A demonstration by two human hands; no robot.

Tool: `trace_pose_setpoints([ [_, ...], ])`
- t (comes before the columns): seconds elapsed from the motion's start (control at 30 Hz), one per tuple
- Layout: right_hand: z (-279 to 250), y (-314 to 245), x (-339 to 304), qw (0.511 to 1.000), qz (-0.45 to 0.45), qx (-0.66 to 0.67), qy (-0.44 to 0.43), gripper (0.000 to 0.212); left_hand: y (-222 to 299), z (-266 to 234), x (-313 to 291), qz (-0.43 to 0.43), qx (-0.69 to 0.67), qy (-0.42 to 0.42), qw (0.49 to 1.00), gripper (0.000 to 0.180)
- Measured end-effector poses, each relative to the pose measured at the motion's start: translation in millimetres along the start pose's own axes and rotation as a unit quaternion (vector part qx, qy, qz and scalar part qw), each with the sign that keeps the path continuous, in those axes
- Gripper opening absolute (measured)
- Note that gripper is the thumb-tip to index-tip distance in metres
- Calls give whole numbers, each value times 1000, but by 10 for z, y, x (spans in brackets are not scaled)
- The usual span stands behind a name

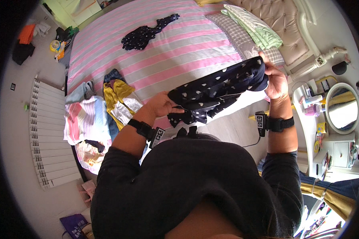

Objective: The person organizes books and papers on a cluttered desk, placing them on a wall shelf. They then fold a floral-patterned blanket and a green blanket on a bed, followed by folding a dark blue garment with white patterns.

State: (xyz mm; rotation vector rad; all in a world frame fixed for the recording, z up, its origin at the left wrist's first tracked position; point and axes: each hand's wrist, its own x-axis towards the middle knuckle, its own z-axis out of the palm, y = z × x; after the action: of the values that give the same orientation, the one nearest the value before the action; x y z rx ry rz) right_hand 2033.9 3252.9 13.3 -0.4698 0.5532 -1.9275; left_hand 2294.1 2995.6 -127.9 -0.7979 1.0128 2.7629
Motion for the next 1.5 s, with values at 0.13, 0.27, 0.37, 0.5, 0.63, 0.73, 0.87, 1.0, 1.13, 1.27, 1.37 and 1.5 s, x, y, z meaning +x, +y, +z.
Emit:
trace_pose_setpoints([
  [0.13,-196,-19,-144,986,84,-32,141,52,150,-164,16,50,-157,-39,986,30],
  [0.27,-346,86,-187,970,116,-21,212,27,222,-284,47,70,-165,-112,977,29],
  [0.37,-372,136,-147,980,130,85,124,27,188,-224,84,30,-94,-45,994,23],
  [0.5,-269,136,-51,979,83,124,139,27,-3,-31,144,-117,81,20,990,20],
  [0.63,-52,148,40,988,66,108,90,29,-255,62,147,-192,172,36,965,28],
  [0.73,124,240,66,985,91,107,98,27,-322,151,142,-165,529,37,831,29],
  [0.87,308,382,105,982,132,112,71,27,-309,603,204,265,532,5,804,35],
  [1.0,424,475,144,983,110,75,125,28,-222,1132,99,465,573,-6,675,49],
  [1.13,484,546,142,988,97,51,112,30,-242,1446,100,472,595,27,649,59],
  [1.27,499,548,84,986,92,83,109,34,-366,1408,196,467,561,37,683,49],
  [1.37,470,506,18,989,82,92,86,38,-400,1260,267,440,571,52,691,33],
  [1.5,312,403,-113,990,61,107,73,43,-124,1079,308,429,627,203,618,19],
])
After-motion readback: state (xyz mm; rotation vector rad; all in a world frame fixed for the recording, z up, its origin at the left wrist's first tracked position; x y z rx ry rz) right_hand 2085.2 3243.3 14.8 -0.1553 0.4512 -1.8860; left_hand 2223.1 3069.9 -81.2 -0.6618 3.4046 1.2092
